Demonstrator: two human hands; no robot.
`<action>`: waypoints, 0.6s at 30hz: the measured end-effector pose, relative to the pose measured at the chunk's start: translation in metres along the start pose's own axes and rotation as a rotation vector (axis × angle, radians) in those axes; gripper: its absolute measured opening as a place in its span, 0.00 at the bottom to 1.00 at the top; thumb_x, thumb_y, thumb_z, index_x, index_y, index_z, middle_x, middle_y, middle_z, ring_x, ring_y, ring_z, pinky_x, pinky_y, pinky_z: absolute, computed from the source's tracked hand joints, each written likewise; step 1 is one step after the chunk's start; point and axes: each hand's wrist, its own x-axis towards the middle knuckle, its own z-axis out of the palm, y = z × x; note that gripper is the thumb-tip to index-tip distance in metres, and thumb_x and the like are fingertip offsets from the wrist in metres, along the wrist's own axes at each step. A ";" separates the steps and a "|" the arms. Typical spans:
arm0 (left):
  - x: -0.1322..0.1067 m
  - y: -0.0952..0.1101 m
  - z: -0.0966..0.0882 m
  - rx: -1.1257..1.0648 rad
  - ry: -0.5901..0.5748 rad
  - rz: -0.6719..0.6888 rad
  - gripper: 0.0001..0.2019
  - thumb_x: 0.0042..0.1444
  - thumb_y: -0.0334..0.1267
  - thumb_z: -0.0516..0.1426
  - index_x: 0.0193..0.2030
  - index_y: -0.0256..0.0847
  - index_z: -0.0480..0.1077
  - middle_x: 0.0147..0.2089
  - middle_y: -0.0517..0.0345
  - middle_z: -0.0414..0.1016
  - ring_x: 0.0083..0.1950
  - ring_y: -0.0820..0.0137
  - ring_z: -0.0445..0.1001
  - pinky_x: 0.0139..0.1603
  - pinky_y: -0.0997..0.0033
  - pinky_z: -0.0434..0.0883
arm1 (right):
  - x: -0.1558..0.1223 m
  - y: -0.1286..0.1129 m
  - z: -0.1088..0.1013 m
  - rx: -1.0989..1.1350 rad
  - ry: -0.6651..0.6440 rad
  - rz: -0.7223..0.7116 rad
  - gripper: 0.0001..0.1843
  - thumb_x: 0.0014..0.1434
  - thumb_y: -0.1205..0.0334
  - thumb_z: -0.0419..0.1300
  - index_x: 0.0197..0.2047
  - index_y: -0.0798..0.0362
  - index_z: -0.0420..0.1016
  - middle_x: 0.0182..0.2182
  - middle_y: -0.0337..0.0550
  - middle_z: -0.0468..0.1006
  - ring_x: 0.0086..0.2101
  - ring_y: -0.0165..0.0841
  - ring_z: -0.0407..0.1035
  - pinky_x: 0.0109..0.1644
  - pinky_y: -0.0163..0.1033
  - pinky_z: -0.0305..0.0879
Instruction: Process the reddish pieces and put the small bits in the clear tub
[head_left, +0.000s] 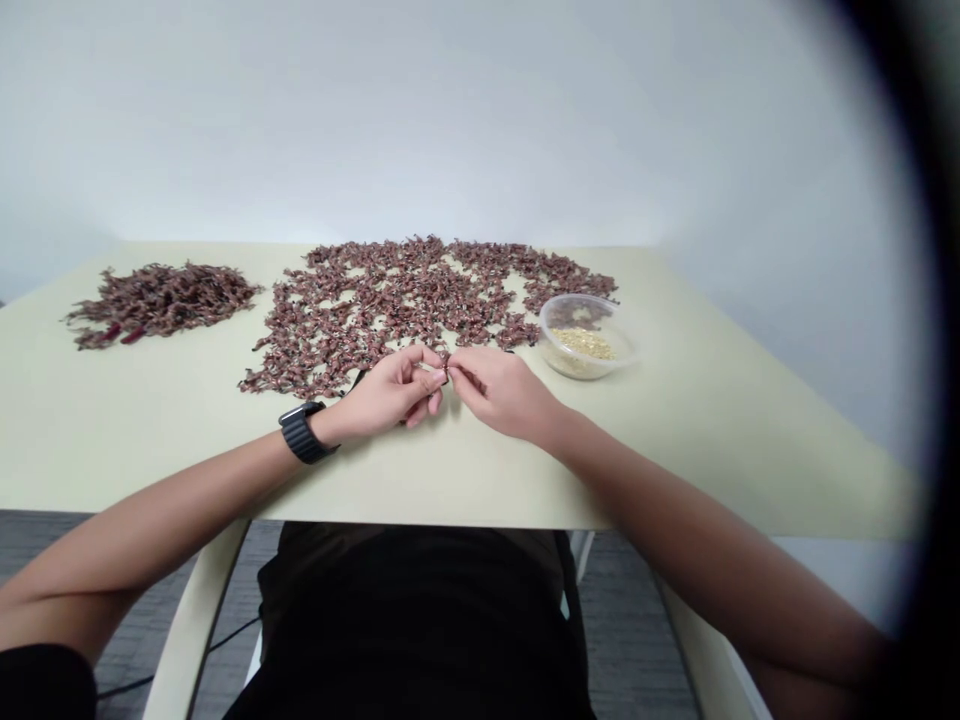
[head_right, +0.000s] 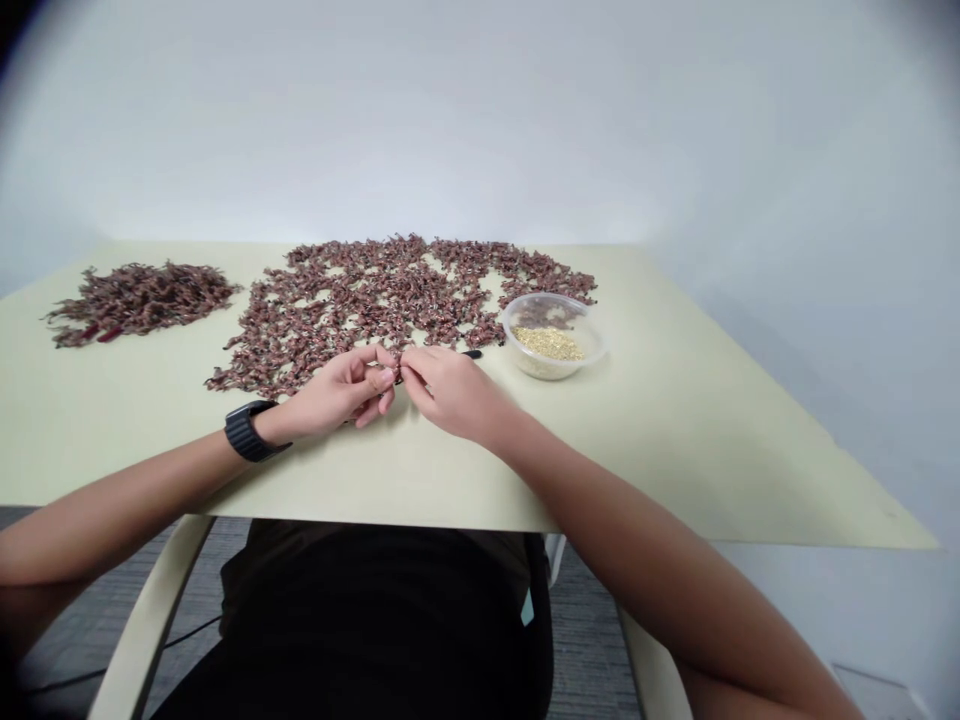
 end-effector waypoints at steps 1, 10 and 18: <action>0.000 0.001 0.000 -0.013 -0.003 -0.009 0.16 0.67 0.51 0.57 0.48 0.42 0.61 0.29 0.62 0.75 0.18 0.79 0.64 0.19 0.80 0.61 | 0.000 0.002 -0.001 -0.036 -0.020 -0.022 0.10 0.71 0.66 0.50 0.38 0.53 0.69 0.33 0.43 0.72 0.35 0.35 0.66 0.42 0.40 0.59; 0.000 0.004 0.002 -0.050 -0.034 -0.034 0.15 0.67 0.49 0.58 0.46 0.38 0.64 0.29 0.61 0.75 0.18 0.80 0.63 0.19 0.79 0.58 | -0.006 0.011 -0.003 -0.162 -0.118 -0.114 0.12 0.73 0.65 0.50 0.40 0.54 0.72 0.34 0.47 0.75 0.36 0.38 0.68 0.43 0.41 0.60; -0.003 0.004 0.003 0.029 -0.046 -0.022 0.16 0.67 0.50 0.57 0.48 0.40 0.62 0.29 0.61 0.75 0.19 0.79 0.64 0.20 0.79 0.60 | -0.005 -0.001 -0.007 0.023 -0.093 0.029 0.13 0.69 0.64 0.52 0.31 0.52 0.69 0.26 0.40 0.70 0.28 0.32 0.62 0.37 0.40 0.55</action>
